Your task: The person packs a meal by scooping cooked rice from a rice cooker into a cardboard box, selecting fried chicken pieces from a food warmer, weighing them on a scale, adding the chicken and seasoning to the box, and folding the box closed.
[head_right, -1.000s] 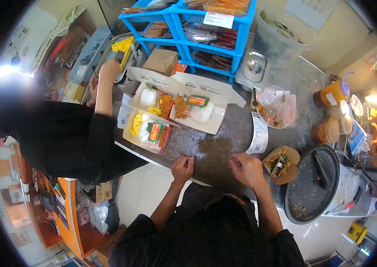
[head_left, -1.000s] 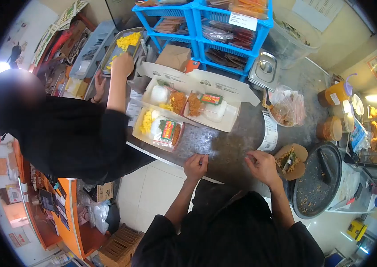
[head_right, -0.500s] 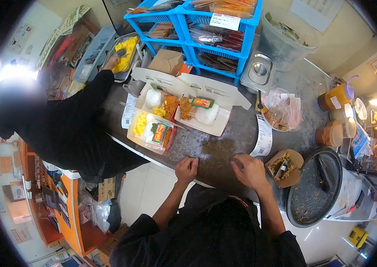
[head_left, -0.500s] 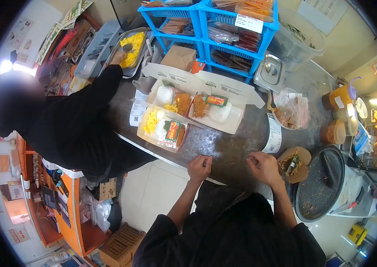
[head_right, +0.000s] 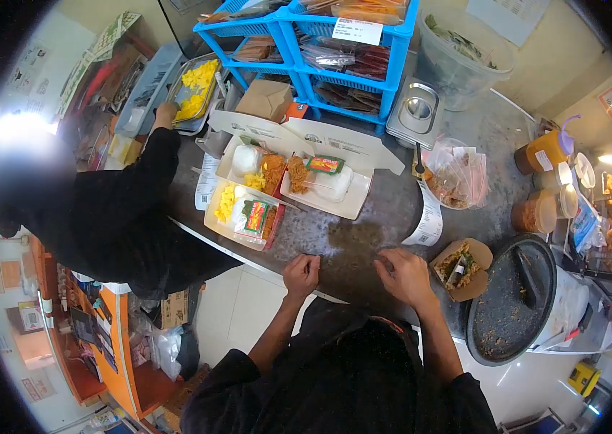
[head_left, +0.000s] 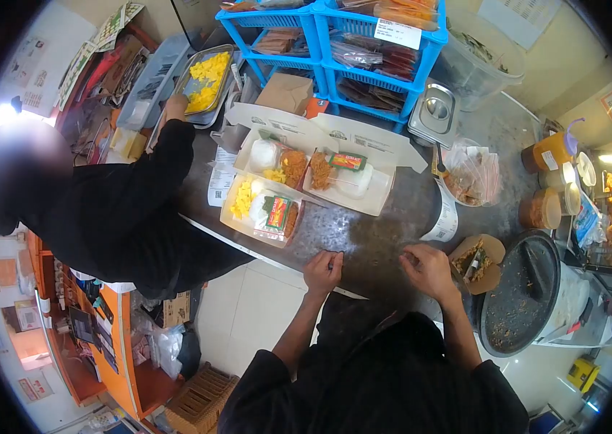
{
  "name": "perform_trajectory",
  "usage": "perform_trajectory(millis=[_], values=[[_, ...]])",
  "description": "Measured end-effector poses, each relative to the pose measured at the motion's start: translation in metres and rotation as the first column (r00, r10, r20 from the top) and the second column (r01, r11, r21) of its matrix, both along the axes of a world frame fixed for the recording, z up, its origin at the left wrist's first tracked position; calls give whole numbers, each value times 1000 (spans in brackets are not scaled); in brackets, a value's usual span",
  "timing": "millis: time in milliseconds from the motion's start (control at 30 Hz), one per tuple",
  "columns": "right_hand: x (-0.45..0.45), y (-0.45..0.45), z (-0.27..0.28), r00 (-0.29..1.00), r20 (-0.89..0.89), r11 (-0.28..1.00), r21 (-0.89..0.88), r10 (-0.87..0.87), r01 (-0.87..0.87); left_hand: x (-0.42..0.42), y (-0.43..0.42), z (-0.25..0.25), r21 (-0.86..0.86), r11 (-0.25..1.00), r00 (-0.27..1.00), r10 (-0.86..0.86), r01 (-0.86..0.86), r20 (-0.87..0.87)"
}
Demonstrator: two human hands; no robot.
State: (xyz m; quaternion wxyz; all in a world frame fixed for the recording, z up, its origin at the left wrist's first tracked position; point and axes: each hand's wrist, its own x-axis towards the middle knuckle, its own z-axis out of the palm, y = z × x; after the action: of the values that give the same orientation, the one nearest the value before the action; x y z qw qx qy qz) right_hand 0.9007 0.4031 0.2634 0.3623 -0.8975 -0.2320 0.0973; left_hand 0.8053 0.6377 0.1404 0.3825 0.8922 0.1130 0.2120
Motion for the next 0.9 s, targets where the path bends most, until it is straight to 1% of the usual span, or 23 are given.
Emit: perform_trajectory(millis=[167, 267, 367, 467, 667, 767, 867, 900], values=[[-1, 1, 1, 1000, 15, 999, 33, -1, 1, 0, 0, -1, 21, 1000, 1000, -6, 6, 0], [-1, -1, 3, 1000, -15, 1000, -8, 6, -6, 0, -1, 1, -2, 1000, 1000, -2, 2, -14], [-2, -2, 2, 998, -51, 1000, 1, -21, 21, 1, -1, 0, -10, 1000, 1000, 8, -8, 12], [-1, -3, -3, 1000, -12, 1000, -1, -12, 12, 1, -1, -2, 3, 1000, 1000, 3, -3, 31], [-2, -3, -3, 999, -33, 1000, 3, -3, 4, 0, -1, -4, -6, 1000, 1000, 7, -7, 25], [-2, -3, -1, 999, -32, 1000, 7, 0, 0, 0, 0, -6, -38, 999, 1000, -8, 8, 12], [-3, -3, -2, 1000, -21, 1000, -15, -16, 16, 1, -1, -3, -70, 998, 1000, 6, -5, 12], [-3, -4, -3, 1000, -26, 1000, -24, -12, 11, 0, -1, -4, -52, 999, 1000, 6, -6, 5]])
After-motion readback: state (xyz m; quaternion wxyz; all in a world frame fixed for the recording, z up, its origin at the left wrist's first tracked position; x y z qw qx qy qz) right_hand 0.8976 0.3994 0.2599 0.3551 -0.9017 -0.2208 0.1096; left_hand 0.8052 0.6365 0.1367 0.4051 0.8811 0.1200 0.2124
